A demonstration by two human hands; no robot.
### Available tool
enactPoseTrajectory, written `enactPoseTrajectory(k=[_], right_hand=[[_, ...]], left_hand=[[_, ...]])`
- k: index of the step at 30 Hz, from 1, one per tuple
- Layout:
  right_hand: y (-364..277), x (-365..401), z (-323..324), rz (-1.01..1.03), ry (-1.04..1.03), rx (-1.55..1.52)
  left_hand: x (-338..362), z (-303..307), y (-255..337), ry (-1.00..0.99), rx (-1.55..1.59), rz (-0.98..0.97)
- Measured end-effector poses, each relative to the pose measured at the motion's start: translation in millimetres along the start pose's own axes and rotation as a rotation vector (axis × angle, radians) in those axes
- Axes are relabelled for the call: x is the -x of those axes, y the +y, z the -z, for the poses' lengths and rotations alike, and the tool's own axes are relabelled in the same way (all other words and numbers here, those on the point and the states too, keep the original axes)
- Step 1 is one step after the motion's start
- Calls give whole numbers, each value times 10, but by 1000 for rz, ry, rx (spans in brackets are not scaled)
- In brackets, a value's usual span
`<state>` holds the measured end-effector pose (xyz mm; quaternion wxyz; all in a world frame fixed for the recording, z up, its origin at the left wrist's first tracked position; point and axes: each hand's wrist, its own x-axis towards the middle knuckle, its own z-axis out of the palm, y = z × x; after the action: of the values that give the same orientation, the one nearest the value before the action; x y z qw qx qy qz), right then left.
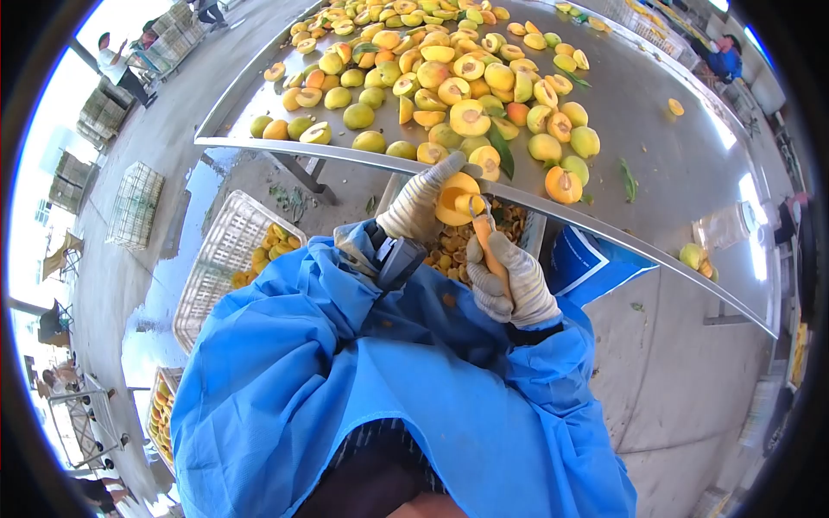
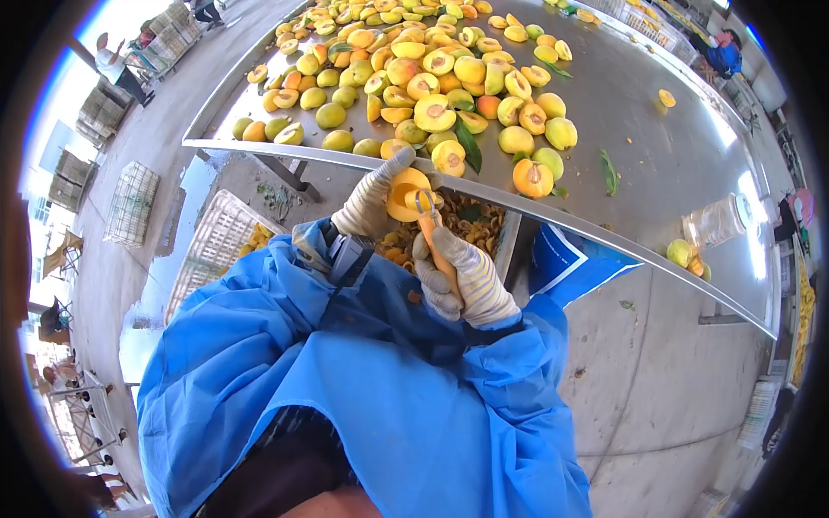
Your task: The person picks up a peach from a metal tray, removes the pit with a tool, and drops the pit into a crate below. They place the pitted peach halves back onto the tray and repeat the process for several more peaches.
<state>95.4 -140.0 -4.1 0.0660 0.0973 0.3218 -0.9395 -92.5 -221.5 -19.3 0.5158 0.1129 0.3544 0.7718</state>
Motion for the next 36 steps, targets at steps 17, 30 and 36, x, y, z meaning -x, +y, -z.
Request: enactPoseTrajectory(k=[17,30,36], right_hand=[[17,-60,204,266,480,1638],[32,-101,197,255,412,1642],[62,-137,184,364,422,1602]], left_hand=[[1266,1009,1775,752,-2182,125],[-983,460,1443,42,-2385,-145],[-851,841,1450,209,-1995,-350]])
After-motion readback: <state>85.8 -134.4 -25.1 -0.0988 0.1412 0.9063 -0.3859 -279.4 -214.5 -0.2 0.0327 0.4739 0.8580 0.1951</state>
